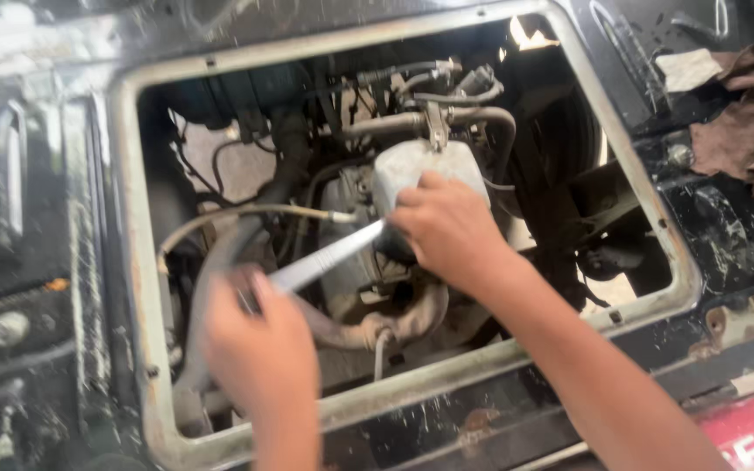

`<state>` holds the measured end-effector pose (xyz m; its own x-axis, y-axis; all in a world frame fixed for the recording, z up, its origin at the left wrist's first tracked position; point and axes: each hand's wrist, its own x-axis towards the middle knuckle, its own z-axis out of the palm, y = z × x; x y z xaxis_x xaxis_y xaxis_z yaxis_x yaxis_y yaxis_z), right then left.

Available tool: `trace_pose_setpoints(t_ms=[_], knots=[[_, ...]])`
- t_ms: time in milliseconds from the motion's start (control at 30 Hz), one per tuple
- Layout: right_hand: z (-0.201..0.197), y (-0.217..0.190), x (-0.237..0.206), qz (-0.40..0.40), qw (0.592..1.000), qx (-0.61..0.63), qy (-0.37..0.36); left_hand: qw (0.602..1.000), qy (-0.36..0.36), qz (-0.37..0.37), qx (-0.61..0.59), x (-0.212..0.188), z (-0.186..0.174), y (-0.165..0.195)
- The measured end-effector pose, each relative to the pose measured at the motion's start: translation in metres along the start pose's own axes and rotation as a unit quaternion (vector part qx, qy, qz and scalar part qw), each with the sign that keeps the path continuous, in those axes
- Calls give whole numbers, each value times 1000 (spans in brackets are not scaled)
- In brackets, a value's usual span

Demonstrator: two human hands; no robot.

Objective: The person uses a wrench to tighten bolts on a silver engine component located in the engine bay. They repeatedly reposition the wrench and apply force to secure the part while working within the confined space of the vehicle's engine compartment.

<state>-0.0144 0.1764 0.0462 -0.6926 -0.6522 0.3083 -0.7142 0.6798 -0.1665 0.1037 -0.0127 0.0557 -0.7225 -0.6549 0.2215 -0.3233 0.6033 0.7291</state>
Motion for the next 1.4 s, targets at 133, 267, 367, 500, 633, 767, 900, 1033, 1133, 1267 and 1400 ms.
trace_pose_setpoints(t_ms=[133, 267, 367, 500, 633, 767, 900, 1033, 1133, 1267, 1400], knots=[[-2, -8, -4, 39, 998, -4, -41, 973, -91, -132, 164, -83, 7, 25], [-17, -8, -5, 128, 977, 114, -124, 914, -225, 279, 188, -133, 30, 46], [-23, -5, -6, 130, 968, 127, -171, 966, -161, 184, 78, -148, 51, 65], [-17, -5, -11, 134, 964, 133, -187, 871, -455, 186, 1, -120, 41, 55], [-10, -6, -14, 135, 966, 126, -180, 746, -624, 207, -105, -31, 26, 14], [-13, -8, -14, 130, 959, 168, -185, 821, -532, -52, -198, 55, 75, -1], [-18, -10, -14, 166, 939, 204, -222, 775, -550, -64, -304, 72, 106, -11], [-24, -8, -16, 159, 943, 192, -222, 748, -580, -53, -320, 63, 101, -23], [-25, -5, -15, 121, 959, 172, -192, 759, -579, -50, -293, 64, 105, -21], [-27, -7, -17, 115, 960, 160, -200, 735, -615, -114, -260, 65, 108, -19], [-27, -8, -19, 117, 966, 119, -197, 735, -603, -57, -306, 61, 106, -16]])
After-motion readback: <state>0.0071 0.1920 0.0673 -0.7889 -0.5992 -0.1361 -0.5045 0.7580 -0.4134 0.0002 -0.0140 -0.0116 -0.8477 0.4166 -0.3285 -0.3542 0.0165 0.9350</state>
